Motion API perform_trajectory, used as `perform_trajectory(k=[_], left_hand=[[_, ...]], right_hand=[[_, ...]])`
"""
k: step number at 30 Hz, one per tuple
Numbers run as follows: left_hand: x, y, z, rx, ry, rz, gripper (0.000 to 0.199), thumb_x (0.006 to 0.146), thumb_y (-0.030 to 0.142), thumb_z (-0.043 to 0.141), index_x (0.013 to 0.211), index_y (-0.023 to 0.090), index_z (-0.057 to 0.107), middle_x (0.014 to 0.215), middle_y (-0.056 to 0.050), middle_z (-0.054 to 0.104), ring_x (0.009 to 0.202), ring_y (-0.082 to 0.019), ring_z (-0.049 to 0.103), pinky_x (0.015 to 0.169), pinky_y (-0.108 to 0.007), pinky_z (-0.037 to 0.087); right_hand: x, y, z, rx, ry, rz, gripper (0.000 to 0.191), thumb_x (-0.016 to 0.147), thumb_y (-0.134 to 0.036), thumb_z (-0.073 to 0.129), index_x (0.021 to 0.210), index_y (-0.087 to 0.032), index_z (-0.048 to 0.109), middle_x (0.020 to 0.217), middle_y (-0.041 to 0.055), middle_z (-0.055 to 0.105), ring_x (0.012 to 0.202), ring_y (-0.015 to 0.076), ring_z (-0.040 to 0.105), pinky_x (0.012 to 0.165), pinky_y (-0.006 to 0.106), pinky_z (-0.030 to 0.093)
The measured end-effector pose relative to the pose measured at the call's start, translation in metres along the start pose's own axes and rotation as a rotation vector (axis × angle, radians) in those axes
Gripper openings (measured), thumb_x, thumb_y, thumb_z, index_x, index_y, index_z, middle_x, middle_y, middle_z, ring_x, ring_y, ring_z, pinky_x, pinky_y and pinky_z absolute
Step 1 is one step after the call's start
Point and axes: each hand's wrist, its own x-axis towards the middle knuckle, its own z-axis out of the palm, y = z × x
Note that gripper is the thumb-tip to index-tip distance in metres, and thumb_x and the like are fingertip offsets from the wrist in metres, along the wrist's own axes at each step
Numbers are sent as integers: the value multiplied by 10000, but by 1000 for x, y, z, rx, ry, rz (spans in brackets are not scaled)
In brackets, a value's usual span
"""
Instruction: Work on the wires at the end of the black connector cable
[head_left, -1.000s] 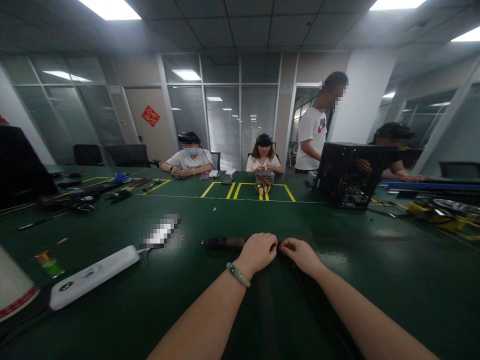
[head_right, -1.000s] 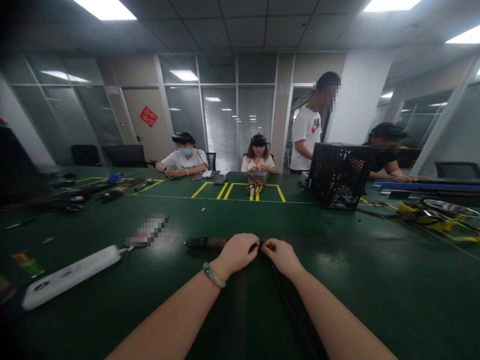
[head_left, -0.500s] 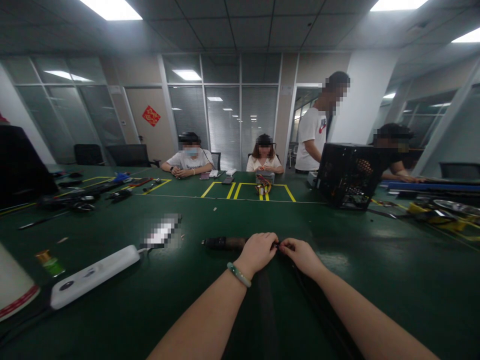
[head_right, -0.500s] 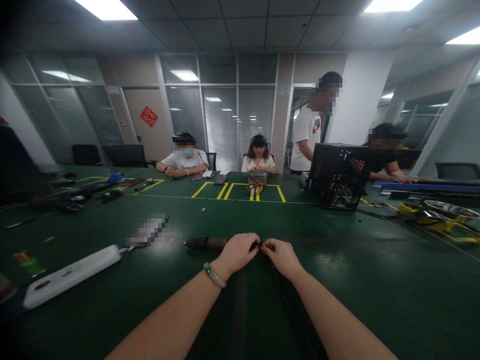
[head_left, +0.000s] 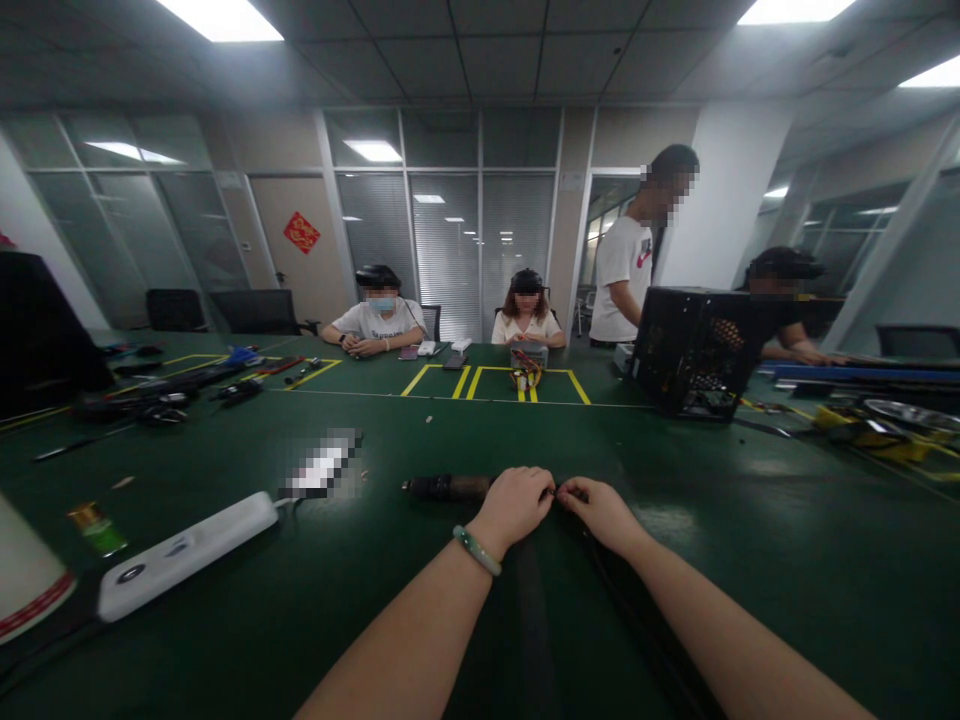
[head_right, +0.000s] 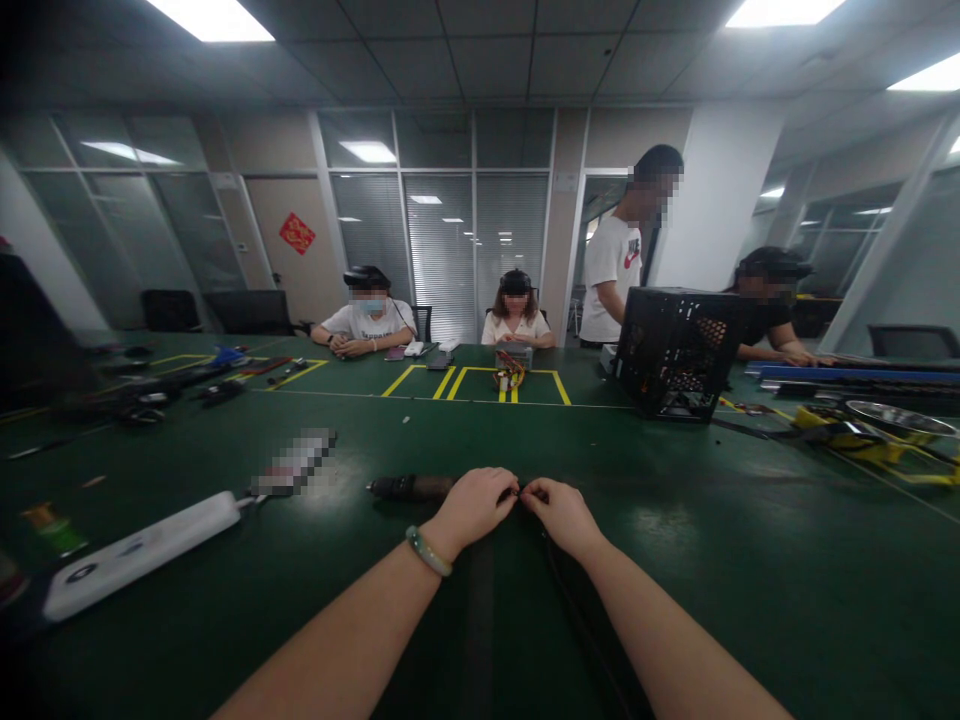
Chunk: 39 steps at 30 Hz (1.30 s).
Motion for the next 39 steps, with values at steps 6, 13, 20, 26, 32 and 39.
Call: perform_trajectory(k=[6, 13, 20, 26, 32, 39], left_hand=[[0, 1, -1, -1, 7, -1, 75, 904, 209, 537, 967, 208, 578, 965, -15, 637, 911, -182, 594, 829, -319, 444], [-1, 2, -3, -7, -15, -10, 90, 916, 207, 510, 967, 199, 584, 980, -29, 637, 931, -186, 593, 841, -326, 445], [-1, 1, -3, 8, -1, -10, 85, 880, 194, 554, 962, 203, 573, 959, -21, 631, 912, -187, 590, 820, -317, 445], [-1, 2, -4, 4, -23, -9, 88, 904, 204, 521, 952, 196, 594, 981, -35, 638, 932, -192, 590, 843, -328, 443], [-2, -1, -1, -23, 2, 13, 110, 924, 218, 517, 975, 208, 614, 1007, -22, 645, 961, -182, 588, 889, -328, 437], [-2, -2, 0, -59, 16, 18, 114, 912, 212, 525, 985, 204, 612, 1009, -30, 644, 964, -192, 591, 891, -338, 438]], right_hand=[[0, 0, -1, 13, -23, 2, 202, 863, -349, 539, 894, -223, 694, 829, 12, 715, 752, 182, 642, 655, 258, 430], [0, 0, -2, 16, -19, -1, 189, 857, -341, 545, 881, -225, 692, 824, 9, 714, 763, 184, 644, 674, 262, 434], [1, 1, -1, 12, -13, 12, 196, 843, -353, 557, 883, -219, 694, 840, 18, 713, 777, 188, 646, 726, 271, 458], [1, 0, 0, 17, -11, 29, 202, 831, -364, 563, 883, -220, 696, 836, 17, 714, 768, 187, 643, 679, 261, 450], [0, 1, 1, 27, -12, 30, 204, 840, -379, 564, 882, -223, 688, 830, 11, 709, 749, 181, 636, 649, 255, 436], [-1, 0, 0, 36, -16, 2, 178, 856, -359, 559, 889, -235, 682, 842, 1, 707, 771, 178, 639, 662, 253, 431]])
